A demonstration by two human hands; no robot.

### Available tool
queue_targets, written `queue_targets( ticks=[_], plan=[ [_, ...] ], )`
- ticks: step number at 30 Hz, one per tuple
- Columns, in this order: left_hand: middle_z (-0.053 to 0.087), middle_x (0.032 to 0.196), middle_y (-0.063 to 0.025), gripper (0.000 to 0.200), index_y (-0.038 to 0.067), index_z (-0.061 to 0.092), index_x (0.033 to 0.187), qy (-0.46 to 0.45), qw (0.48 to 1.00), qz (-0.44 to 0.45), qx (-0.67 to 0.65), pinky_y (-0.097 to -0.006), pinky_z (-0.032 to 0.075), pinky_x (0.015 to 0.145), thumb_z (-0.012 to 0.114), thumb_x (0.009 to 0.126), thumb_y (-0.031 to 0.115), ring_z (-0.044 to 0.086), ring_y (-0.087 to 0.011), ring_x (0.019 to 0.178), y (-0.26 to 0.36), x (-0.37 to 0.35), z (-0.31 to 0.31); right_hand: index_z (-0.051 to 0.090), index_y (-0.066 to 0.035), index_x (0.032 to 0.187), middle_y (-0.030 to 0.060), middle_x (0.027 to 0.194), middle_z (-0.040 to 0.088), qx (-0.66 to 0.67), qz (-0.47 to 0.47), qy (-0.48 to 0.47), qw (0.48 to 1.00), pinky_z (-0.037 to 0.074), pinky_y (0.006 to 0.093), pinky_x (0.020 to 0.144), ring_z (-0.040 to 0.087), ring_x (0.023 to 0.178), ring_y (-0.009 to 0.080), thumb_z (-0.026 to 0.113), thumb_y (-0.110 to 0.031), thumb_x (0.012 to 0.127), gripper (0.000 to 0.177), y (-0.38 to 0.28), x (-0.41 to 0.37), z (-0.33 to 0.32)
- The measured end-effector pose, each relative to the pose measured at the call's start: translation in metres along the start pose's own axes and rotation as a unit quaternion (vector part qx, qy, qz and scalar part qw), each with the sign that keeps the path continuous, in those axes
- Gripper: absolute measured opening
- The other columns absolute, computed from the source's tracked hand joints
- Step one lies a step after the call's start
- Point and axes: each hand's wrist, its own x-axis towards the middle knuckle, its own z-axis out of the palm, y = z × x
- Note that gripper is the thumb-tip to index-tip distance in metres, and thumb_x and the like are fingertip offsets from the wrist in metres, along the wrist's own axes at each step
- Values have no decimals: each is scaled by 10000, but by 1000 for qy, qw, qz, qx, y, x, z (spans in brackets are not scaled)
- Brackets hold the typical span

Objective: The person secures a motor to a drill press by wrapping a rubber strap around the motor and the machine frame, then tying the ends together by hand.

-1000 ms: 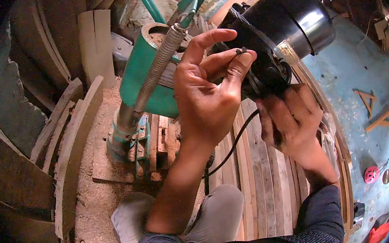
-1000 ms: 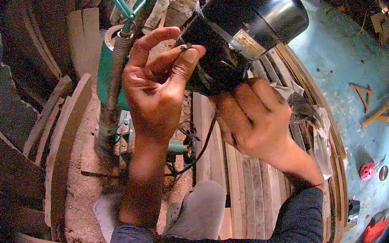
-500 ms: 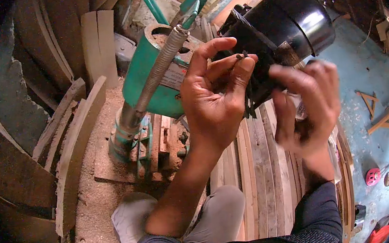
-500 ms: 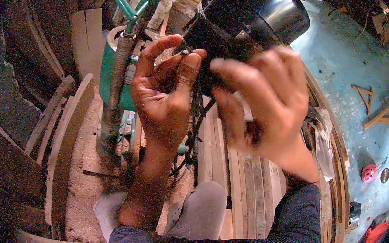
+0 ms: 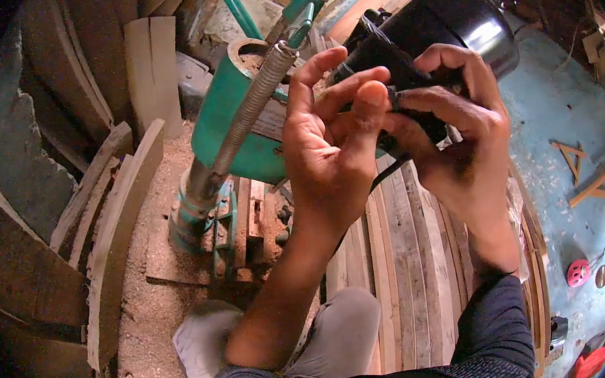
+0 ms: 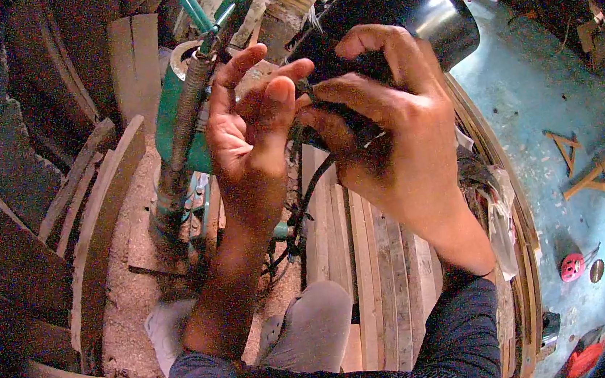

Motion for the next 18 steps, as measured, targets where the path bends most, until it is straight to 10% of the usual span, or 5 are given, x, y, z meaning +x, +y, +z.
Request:
queue_targets(
  ticks=[4,12,18],
  plan=[
    [645,1237,-215,569,63,370,1394,-136,983,118,43,-317,501,998,655,905,12,653,-218,1127,-13,-6,-26,744,-44,855,110,971,674,71,-13,10,997,501,378,827,642,944,306,793,-74,680,184,9,-4,5],
    [675,1188,-236,604,71,404,1381,-109,978,101,144,-338,547,937,705,871,-45,669,-259,1113,-13,2,-30,758,-43,843,104,941,721,93,-43,31,994,518,377,866,653,969,301,761,-43,718,125,21,-14,12],
    [742,1009,-122,400,91,564,1266,-53,888,287,356,-303,592,774,663,899,-35,745,-211,907,-6,11,-17,780,-85,860,43,962,735,53,-131,103,985,524,393,891,631,1008,303,752,-61,719,147,35,-31,19]
  ],
)
